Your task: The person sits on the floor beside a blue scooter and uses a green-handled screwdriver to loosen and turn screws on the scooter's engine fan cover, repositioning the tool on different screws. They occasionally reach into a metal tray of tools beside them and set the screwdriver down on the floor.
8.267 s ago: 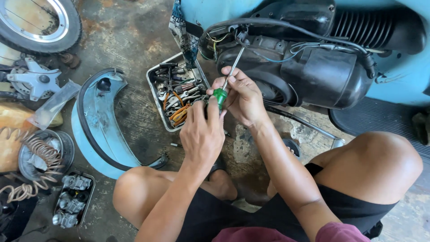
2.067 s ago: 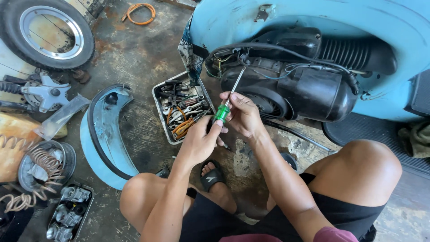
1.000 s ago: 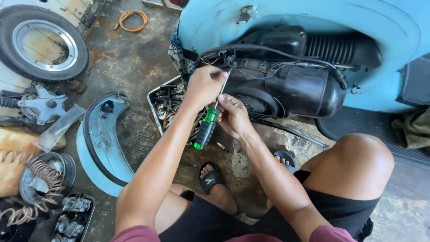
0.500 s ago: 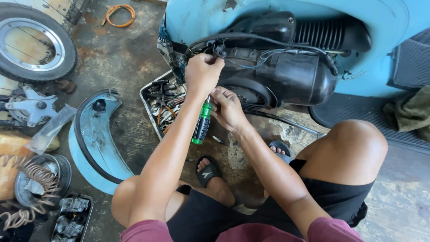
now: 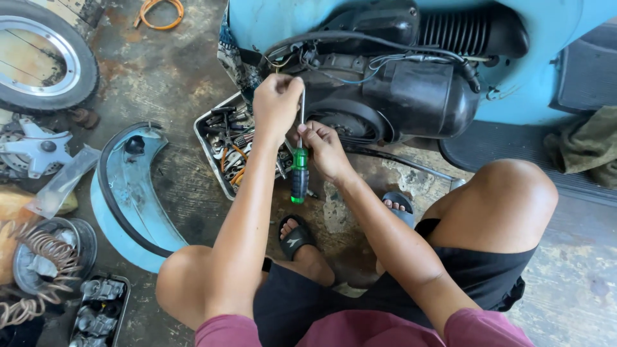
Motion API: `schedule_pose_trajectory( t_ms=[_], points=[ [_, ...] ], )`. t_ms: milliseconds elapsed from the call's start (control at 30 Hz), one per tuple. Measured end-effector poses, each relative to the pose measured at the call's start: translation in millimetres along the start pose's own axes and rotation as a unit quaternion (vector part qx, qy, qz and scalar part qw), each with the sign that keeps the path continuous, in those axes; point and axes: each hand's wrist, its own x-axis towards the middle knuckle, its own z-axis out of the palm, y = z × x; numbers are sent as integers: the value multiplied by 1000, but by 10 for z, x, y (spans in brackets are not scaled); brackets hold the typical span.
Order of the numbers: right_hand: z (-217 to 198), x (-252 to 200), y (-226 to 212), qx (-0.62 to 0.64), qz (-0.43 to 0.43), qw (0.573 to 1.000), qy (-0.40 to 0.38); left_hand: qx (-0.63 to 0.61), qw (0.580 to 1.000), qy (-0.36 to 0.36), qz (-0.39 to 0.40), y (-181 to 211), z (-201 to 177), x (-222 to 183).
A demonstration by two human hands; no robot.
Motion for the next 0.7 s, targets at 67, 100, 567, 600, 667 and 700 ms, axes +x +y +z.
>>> schedule_pose_trajectory(
  t_ms=[67, 100, 567, 600, 667, 700],
  points=[
    [-101, 10, 48, -46, -18, 998, -27, -58, 998, 7, -11, -133, -114, 7],
    [-173, -26, 44, -131, -15, 987, -95, -94, 995, 16, -32, -232, -188, -6],
    [-2286, -139, 1253, -452, 407, 774, -175, 237, 917, -216, -239, -3381, 1201, -472],
    [-2321, -163, 1259, -454, 400, 785, -135, 214, 924, -185, -256, -3529, 1330, -487],
    [-2538, -264, 1405, -453, 396, 794, -88, 195, 928, -161, -273, -3581, 1482, -574],
    [-2720, -303, 1522, -464, 390, 794, -39, 218, 918, -162, -290, -3464, 1516, -615]
  ],
)
